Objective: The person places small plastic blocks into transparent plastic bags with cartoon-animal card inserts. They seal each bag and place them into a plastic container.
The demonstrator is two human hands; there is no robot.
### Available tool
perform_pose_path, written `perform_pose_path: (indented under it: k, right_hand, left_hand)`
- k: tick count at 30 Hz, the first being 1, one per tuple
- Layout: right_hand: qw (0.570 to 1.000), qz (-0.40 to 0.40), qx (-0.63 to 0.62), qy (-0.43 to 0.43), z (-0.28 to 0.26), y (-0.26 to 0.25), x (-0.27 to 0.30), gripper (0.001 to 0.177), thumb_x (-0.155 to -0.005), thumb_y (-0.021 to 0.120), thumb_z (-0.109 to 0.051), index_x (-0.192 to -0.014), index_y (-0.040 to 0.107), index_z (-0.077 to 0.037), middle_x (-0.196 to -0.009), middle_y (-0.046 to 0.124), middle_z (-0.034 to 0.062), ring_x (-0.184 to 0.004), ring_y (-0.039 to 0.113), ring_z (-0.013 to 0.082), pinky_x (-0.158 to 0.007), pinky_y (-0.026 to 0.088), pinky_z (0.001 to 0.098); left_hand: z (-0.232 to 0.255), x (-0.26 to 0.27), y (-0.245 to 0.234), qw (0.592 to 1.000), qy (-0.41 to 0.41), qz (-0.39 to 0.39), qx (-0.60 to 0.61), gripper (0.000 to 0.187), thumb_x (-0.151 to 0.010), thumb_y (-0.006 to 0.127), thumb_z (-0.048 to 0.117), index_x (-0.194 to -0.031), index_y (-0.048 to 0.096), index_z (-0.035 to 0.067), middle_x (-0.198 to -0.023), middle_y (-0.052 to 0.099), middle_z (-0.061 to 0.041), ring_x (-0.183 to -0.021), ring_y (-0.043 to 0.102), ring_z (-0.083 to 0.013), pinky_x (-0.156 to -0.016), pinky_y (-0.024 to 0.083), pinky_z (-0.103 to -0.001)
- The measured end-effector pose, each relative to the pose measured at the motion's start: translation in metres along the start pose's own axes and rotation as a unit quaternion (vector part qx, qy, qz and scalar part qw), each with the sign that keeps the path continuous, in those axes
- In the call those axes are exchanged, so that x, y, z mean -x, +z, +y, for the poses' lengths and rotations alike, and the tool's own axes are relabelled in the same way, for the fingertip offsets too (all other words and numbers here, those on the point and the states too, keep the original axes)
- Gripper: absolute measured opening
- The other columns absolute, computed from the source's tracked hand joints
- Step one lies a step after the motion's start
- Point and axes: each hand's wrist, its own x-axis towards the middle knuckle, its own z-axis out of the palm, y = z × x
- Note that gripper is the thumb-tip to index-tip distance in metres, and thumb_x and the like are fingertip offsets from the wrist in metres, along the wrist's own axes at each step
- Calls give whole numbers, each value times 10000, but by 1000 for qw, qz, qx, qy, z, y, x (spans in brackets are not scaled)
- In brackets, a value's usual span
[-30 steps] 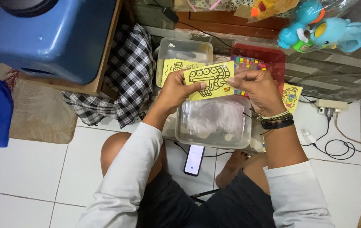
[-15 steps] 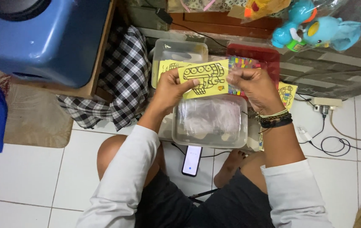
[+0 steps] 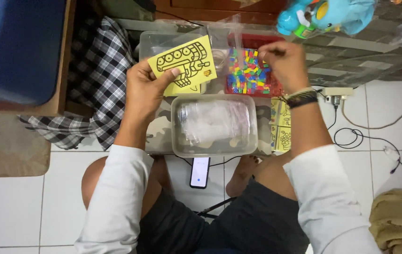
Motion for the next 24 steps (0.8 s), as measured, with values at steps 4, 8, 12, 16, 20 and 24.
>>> perform_pose_path:
  k: [4, 8, 12, 16, 20, 24]
  right_hand:
    - [953, 9, 297, -63, 132, 16, -42, 142, -885, 793, -163, -1009, 824, -222, -882, 764, 62, -884, 737, 305, -755, 568, 389]
    - [901, -56, 431, 18, 131, 48, -29, 278, -882, 679, -332, -1067, 798, -163, -986, 760, 163, -985, 722, 421, -862, 584, 545]
    - [881, -80, 466, 33, 141, 61, -37, 340, -880, 712, -337, -1169, 787, -174, -1144, 701, 142, -1046, 699, 447, -907, 572, 589]
    - [862, -66, 502, 21, 144, 60, -38, 233, -920, 605, -271, -1029, 806, -231, -1017, 698, 129, -957, 726, 430, -842, 604, 550]
    - [886, -43, 460, 41, 140, 52, -37, 245, -915, 607, -234, -1064, 798, -198, -970, 724, 129, -953, 722, 440, -846, 603, 569]
    - [927, 57, 371, 12, 138, 41, -47, 212, -862, 652, -222, -1003, 805, -182, -920, 751, 155, -931, 713, 428, -809, 601, 555]
  left_hand:
    - [-2, -4, 0, 999, -33, 39, -2, 242, -866, 828, 45, -1019, 672, -60, -779, 747, -194, -673, 772, -239, -604, 665, -319]
    - [2, -4, -2, 998, -36, 40, -16, 234, -864, 822, 50, -1005, 671, -63, -766, 740, -190, -669, 761, -218, -607, 659, -309]
    - [2, -7, -7, 998, -34, 42, -10, 232, -858, 823, 47, -988, 667, -66, -759, 739, -195, -665, 757, -220, -605, 656, -315]
    - [3, -7, -9, 999, -22, 36, -12, 232, -859, 829, 51, -985, 676, -69, -755, 742, -211, -663, 762, -229, -603, 657, -322]
    - [2, -9, -12, 998, -30, 45, 16, 252, -841, 846, 58, -977, 672, -61, -751, 744, -206, -643, 767, -253, -582, 653, -330]
    - [-2, -8, -17, 997, -22, 59, 44, 252, -828, 839, 48, -982, 667, -54, -742, 740, -177, -645, 761, -237, -581, 646, -323]
